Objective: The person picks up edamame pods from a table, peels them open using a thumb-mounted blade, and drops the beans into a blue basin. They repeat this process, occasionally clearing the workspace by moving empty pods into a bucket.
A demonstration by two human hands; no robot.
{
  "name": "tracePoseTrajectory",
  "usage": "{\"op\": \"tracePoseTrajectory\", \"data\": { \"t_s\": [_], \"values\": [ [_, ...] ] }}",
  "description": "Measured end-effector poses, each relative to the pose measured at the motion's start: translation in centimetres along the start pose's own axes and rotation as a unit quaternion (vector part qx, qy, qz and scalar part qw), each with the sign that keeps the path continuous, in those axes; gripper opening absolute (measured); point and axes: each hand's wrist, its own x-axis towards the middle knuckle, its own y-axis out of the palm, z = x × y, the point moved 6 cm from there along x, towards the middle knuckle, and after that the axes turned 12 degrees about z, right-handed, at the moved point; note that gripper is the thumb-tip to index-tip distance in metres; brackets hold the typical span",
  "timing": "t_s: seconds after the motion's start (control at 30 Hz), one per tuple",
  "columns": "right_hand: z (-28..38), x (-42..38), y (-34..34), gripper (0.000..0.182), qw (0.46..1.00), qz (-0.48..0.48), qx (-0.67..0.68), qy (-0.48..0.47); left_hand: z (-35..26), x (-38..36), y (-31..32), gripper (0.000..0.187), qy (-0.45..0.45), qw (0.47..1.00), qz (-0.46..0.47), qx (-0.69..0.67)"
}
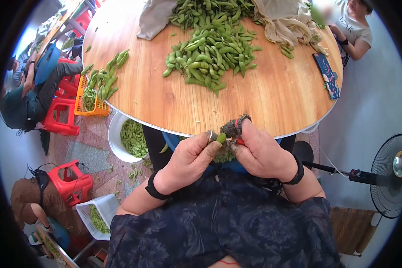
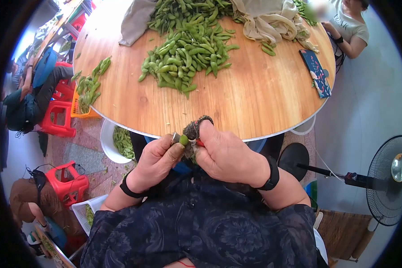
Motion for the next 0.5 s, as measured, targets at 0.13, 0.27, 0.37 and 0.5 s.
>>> {"op": "tracePoseTrajectory", "data": {
  "t_s": [0.13, 0.27, 0.37, 0.5],
  "values": [
    [-0.6, -0.2, 0.5, 0.021, 1.000, 0.016, -0.005, 0.015, -0.9, -0.1, -0.1, 0.012, 0.037, 0.982, -0.028, 0.185],
    [-0.7, -0.2, 0.6, 0.020, 0.999, 0.034, 0.016, 0.022, -2.6, 0.1, 0.2, 0.015, 0.112, 0.941, -0.056, 0.313],
    [-0.7, -0.1, 0.7, 0.019, 0.999, 0.040, 0.018, 0.027, -3.3, 0.0, 0.5, 0.011, 0.134, 0.912, -0.054, 0.384],
    [0.3, 0.2, 0.7, 0.020, 0.999, 0.045, -0.017, -0.026, -2.2, 0.0, 0.3, 0.009, 0.124, 0.945, -0.025, 0.302]
  ]
}}
